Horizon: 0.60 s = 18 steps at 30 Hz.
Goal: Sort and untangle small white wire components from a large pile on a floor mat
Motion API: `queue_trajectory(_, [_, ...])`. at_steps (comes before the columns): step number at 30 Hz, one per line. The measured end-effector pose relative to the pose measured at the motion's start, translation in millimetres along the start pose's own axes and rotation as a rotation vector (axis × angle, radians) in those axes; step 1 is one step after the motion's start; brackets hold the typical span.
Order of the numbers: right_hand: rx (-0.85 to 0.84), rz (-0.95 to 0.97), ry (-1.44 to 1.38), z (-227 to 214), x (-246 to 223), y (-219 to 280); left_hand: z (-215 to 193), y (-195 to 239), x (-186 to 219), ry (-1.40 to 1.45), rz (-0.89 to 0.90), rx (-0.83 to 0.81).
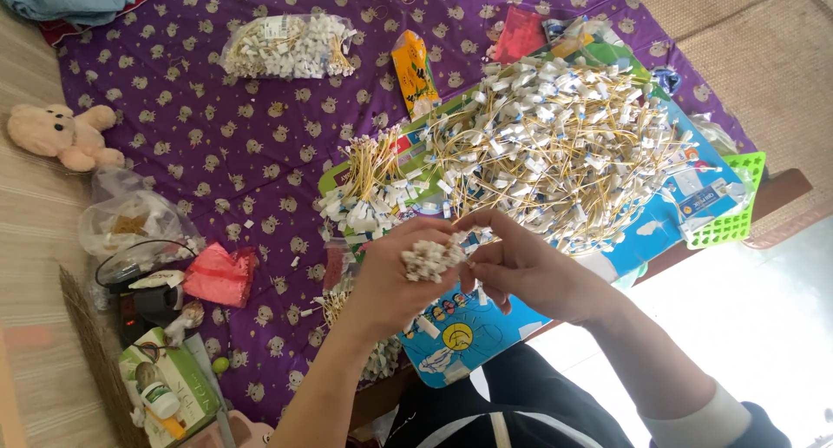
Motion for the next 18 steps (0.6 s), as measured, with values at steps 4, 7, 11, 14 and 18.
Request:
queue_trajectory(4, [0.029,-0.015,0.018,-4.4,0.9,-0.1,1.4,5.5,-4.3,-0.014,-0.039,-0.021])
queue_trajectory(7, [0.155,0.025,-0.01,-13.1,9.6,0.1,-2.9,10.7,-9.1,0.027,-0.078,0.037])
queue_trajectory(11, [0.24,0.052,-0.021,-19.4,17.7,1.9,-4.9,13.8,-18.9,0.098,-0.075,0.068])
queue_trajectory(14, [0.265,0.038,-0.053,-21.3,20.3,2.2,-3.9,14.3,-15.8,0.136,-0.056,0.085])
queue_trajectory(18, [0.288,0.009,-0.078,-21.4,22.6,1.4,-8.0,15.2,-14.5,0.129,-0.046,0.076])
Point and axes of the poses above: each hand's wrist, its own y-axis away from the middle knuckle, its own z-axis out of the palm, x = y × z, the point moved 10 cm from there along -y, towards the middle knuckle, and after that the axes turned 14 degrees about y, right-handed, at the moved point
